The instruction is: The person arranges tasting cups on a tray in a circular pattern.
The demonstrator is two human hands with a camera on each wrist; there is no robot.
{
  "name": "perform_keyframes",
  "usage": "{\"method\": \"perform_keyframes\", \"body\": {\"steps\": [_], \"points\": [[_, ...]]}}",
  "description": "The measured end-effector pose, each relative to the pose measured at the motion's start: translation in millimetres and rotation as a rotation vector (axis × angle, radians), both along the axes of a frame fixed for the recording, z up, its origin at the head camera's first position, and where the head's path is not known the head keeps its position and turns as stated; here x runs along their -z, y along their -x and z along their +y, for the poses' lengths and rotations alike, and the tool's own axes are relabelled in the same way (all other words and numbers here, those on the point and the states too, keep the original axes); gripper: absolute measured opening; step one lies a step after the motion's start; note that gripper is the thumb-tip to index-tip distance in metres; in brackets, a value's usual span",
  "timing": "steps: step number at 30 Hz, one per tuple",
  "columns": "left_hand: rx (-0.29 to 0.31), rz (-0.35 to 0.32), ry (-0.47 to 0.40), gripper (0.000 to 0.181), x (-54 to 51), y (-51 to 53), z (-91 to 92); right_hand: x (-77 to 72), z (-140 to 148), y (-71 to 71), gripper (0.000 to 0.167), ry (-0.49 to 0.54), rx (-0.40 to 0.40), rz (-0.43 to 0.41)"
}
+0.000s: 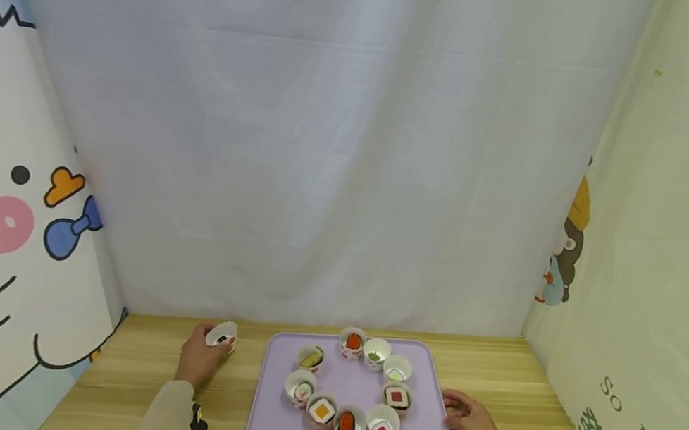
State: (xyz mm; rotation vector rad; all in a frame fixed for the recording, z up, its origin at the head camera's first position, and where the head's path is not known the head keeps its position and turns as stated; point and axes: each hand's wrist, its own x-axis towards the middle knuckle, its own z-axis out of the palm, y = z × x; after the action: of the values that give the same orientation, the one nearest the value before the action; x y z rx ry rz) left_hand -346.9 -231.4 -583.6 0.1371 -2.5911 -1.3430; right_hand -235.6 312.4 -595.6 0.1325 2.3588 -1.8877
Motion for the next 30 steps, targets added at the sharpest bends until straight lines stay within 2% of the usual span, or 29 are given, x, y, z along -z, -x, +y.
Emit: {"method": "perform_keyframes", "body": {"steps": [6,11,14,21,30], "points": [[0.009,0.043,-0.014,0.050,-9.3,-0.9,8.1,-0.4,0.1,0.1,0.063,0.002,-0.009,0.010],[0.071,0.083,-0.007,0.053,-17.3,-3.4,13.5,1.6,0.5,1.4,0.062,0.000,-0.009,0.008],[0.106,0.086,-0.013,0.054,-21.6,-5.8,16.4,3.7,0.5,2.2,0.061,0.001,-0.003,0.006],[0.153,0.106,-0.030,0.055,-32.1,-9.1,29.4,5.9,0.9,2.5,0.061,-0.004,0.002,0.004],[0.197,0.117,-0.084,0.056,-56.2,-12.6,57.6,3.2,0.3,1.2,0.061,0.002,-0.006,0.009]]}}
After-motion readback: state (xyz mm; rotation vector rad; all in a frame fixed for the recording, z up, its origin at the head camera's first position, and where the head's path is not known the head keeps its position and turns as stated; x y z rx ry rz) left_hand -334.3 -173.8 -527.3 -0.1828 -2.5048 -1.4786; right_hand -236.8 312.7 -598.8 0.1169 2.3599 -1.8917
